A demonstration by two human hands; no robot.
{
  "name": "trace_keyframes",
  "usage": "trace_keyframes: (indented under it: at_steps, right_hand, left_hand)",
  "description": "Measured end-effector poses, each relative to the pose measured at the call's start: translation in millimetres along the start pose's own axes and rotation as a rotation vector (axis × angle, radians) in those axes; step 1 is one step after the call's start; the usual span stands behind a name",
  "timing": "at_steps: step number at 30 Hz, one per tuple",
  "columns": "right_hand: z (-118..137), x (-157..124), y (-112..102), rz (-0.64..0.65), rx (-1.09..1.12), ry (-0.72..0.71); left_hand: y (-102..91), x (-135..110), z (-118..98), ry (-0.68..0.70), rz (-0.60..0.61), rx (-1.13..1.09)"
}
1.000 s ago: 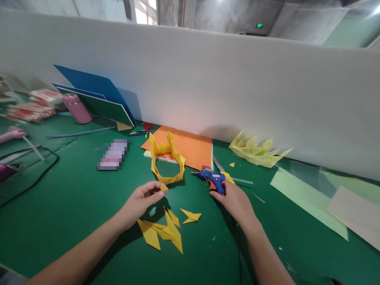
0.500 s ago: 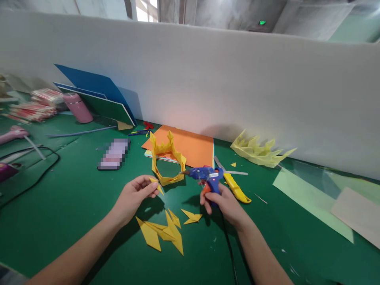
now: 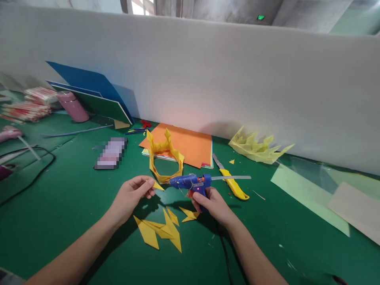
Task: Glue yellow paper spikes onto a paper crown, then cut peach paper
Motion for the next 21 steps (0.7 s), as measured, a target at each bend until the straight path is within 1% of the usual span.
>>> trace_keyframes:
  at_steps: [3,6,8,10,15,21]
  right_hand:
    - [1.8,-0.4,4.1,0.001,-0.09,-0.013]
    - [2.6,-0.8,7.1,0.009,-0.144,-0.013]
    - [1.4,-0.8,7.3,0.002,-0.185,-0.004]
    - [-0.3,-0.8,6.6,-0.01,-0.24,0.005]
    - [1.0,-0.9,5.1,-0.031,-0.366,-0.025]
    - [2.6,-0.5,4.4,-0.05,-0.427,-0.044]
  left_hand:
    - [-1.2,0.6,-0.4,0.031,-0.009,0.071]
    - [-3.2,1.7,0.0,0.1,-0.022,0.175]
    - [-4.1,2.0,0.3,0.152,-0.028,0.231]
    - [-4.6,2.2,1.3,0.168,-0.023,0.262]
    - [-5.4,2.4,2.9,0.099,-0.025,0.257]
    - [-3.6,1.6,1.2,0.034,-0.027,0.234]
Point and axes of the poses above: each hand's wrist, its own x-axis towards the middle knuckle, its own y-axis out of the palm, z = x × y, the point moved 4 cm from there along x, towards the middle knuckle, and after that the axes turned 2 degrees about -x, right-handed, at the moved point
